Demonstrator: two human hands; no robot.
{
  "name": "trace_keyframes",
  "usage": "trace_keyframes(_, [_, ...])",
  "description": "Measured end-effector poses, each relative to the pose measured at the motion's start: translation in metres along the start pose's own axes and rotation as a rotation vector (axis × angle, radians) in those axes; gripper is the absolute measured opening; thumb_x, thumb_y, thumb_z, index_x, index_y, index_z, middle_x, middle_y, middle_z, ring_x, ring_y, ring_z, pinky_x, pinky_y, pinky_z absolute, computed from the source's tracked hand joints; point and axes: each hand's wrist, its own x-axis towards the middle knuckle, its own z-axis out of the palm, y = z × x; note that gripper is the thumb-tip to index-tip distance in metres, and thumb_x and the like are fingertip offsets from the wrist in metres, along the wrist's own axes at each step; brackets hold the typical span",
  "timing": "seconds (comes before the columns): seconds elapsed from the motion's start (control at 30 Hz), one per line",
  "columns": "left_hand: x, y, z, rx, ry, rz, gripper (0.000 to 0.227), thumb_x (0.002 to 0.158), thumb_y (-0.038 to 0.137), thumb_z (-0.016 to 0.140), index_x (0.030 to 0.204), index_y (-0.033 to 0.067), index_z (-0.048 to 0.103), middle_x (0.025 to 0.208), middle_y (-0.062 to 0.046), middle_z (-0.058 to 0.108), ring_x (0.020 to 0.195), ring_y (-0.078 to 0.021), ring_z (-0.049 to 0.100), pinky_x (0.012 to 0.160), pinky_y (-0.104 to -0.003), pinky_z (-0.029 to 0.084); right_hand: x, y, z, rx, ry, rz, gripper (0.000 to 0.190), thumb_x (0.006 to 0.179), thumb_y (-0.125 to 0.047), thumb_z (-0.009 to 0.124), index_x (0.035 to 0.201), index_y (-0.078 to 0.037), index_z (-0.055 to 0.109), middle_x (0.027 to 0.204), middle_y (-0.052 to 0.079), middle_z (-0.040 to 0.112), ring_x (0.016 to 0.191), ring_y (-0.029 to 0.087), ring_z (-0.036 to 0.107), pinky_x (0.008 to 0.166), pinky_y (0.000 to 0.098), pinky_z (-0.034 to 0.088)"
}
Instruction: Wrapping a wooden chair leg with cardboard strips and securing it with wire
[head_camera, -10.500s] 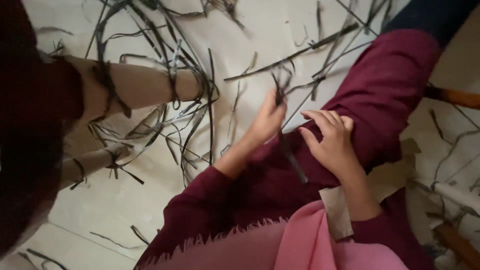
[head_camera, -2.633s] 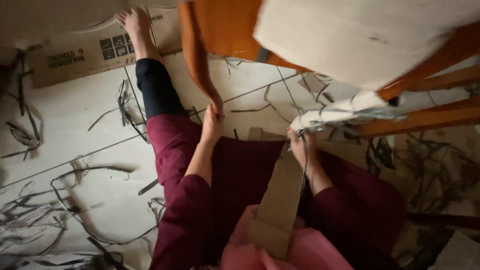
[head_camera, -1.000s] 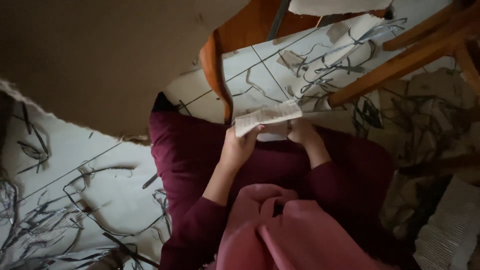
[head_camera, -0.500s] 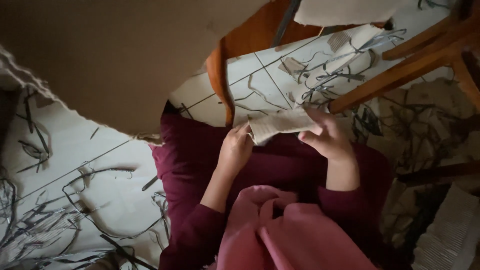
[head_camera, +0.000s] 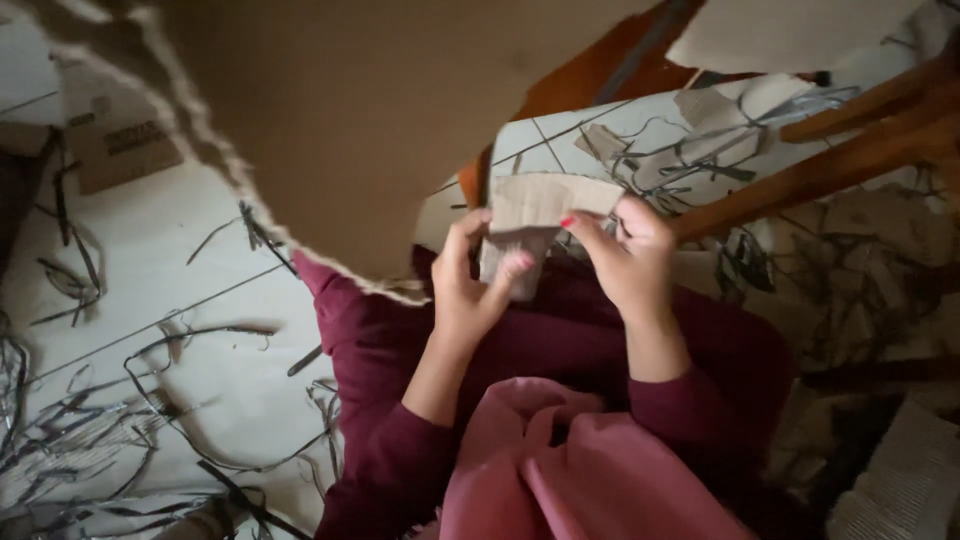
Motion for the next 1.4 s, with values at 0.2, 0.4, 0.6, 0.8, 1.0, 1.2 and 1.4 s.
trace_keyframes(0.2, [0.024, -0.028, -0.016, 0.221, 0.264, 0.287, 0.017, 0.085, 0.011, 0.083, 0.100, 0.0139, 0.076, 0.073, 0.000, 0.067, 0.064, -0.0259, 0.064, 0.066, -0.035, 0.054, 0.025, 0.016, 0.040, -0.257, 0.150, -0.329, 0.048, 0.085, -0.019, 0.098, 0.073, 0.001, 0.056, 0.061, 0.008, 0.046, 0.058, 0.015, 0.044, 0.059, 0.0325, 0.040])
trace_keyframes(0.4, [0.031, -0.034, -0.031, 0.283, 0.283, 0.285, 0.016, 0.086, 0.013, 0.082, 0.101, 0.0135, 0.076, 0.076, -0.001, 0.068, 0.067, -0.0253, 0.065, 0.068, -0.035, 0.054, 0.038, 0.038, 0.059, -0.271, 0.188, -0.332, 0.050, 0.083, -0.029, 0.098, 0.074, -0.005, 0.055, 0.060, 0.006, 0.042, 0.054, 0.016, 0.041, 0.055, 0.0314, 0.034])
trace_keyframes(0.6, [0.023, -0.034, -0.048, 0.358, 0.308, 0.292, 0.016, 0.087, 0.015, 0.081, 0.102, 0.0131, 0.076, 0.079, -0.001, 0.069, 0.070, -0.0248, 0.066, 0.070, -0.035, 0.054, 0.038, 0.049, 0.074, -0.166, 0.259, -0.239, 0.022, 0.072, 0.013, 0.071, 0.080, -0.005, 0.062, 0.063, 0.004, 0.047, 0.056, 0.010, 0.045, 0.050, 0.0246, 0.038])
trace_keyframes(0.8, [-0.023, -0.023, -0.053, 0.435, 0.331, 0.314, 0.016, 0.088, 0.016, 0.081, 0.103, 0.0127, 0.077, 0.082, -0.002, 0.070, 0.073, -0.0242, 0.067, 0.072, -0.035, 0.055, 0.029, 0.047, 0.090, 0.032, 0.358, -0.280, 0.055, 0.077, 0.017, 0.070, 0.119, -0.007, 0.044, 0.099, 0.009, 0.052, 0.066, 0.013, 0.055, 0.054, 0.0216, 0.038])
trace_keyframes(1.0, [-0.038, -0.019, -0.033, 0.516, 0.335, 0.326, 0.017, 0.089, 0.018, 0.080, 0.105, 0.0123, 0.077, 0.084, -0.002, 0.071, 0.076, -0.0236, 0.068, 0.074, -0.035, 0.055, 0.024, 0.037, 0.109, -0.099, 0.312, -0.521, 0.047, 0.085, 0.007, 0.078, 0.121, -0.001, 0.049, 0.102, 0.012, 0.051, 0.079, 0.024, 0.056, 0.067, 0.0354, 0.046])
trace_keyframes(1.2, [-0.044, -0.016, 0.001, 0.583, 0.348, 0.349, 0.018, 0.090, 0.020, 0.079, 0.106, 0.0119, 0.077, 0.087, -0.003, 0.072, 0.079, -0.0231, 0.069, 0.077, -0.035, 0.056, 0.029, 0.023, 0.114, -0.214, 0.426, -0.621, 0.029, 0.085, 0.002, 0.079, 0.109, 0.001, 0.063, 0.092, 0.010, 0.053, 0.072, 0.023, 0.045, 0.065, 0.0329, 0.041])
trace_keyframes(1.4, [-0.004, -0.027, 0.012, 0.644, 0.362, 0.365, 0.019, 0.091, 0.022, 0.078, 0.107, 0.0115, 0.077, 0.090, -0.003, 0.073, 0.082, -0.0225, 0.070, 0.079, -0.035, 0.056, 0.014, 0.054, 0.104, -0.248, 0.415, -0.625, 0.040, 0.079, 0.015, 0.059, 0.118, 0.008, 0.062, 0.098, 0.018, 0.055, 0.076, 0.028, 0.053, 0.065, 0.0362, 0.049])
